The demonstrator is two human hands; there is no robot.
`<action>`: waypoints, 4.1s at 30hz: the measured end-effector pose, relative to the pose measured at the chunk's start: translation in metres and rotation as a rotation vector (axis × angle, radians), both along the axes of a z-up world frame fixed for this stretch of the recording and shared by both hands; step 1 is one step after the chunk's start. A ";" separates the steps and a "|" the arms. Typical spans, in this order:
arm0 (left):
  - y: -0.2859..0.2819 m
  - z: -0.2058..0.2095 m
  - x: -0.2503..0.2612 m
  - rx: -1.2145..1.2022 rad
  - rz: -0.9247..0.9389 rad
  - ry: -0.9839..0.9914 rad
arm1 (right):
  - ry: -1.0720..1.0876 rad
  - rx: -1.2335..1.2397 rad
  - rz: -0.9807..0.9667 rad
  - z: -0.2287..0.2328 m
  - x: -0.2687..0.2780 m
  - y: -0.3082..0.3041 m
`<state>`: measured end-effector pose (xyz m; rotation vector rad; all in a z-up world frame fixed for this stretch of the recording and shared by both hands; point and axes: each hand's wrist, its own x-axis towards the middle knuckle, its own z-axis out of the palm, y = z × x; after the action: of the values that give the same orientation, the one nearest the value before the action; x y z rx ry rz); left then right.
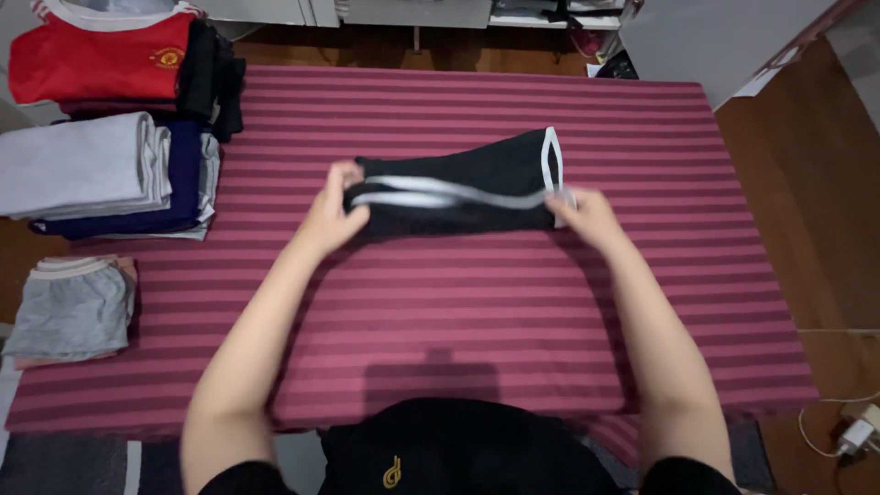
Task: The person folds a pair of black shorts with white stripes on a striped pink surface. They smooth the fabric, fold the legs inward, then fold the garment in half and again to form a compact rectangle.
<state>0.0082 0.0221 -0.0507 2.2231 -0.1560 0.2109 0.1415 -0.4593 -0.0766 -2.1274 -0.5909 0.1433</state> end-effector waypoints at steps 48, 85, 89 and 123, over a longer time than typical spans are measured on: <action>-0.061 -0.012 0.032 0.741 0.108 0.118 | -0.053 -0.679 -0.336 0.042 0.005 0.075; 0.052 0.006 0.033 -0.145 0.240 0.473 | -0.672 -0.642 -0.018 0.020 -0.076 0.152; 0.035 0.004 0.038 -0.381 0.224 0.717 | -0.499 -0.546 0.402 0.014 -0.116 0.208; -0.215 -0.022 0.106 0.152 -0.446 -0.307 | -0.590 -0.198 -0.201 -0.066 0.013 -0.015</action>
<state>0.1140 -0.1925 -0.0732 2.2276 -0.8487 0.2991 0.1550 -0.4741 -0.1429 -2.4110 -0.7133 -0.5784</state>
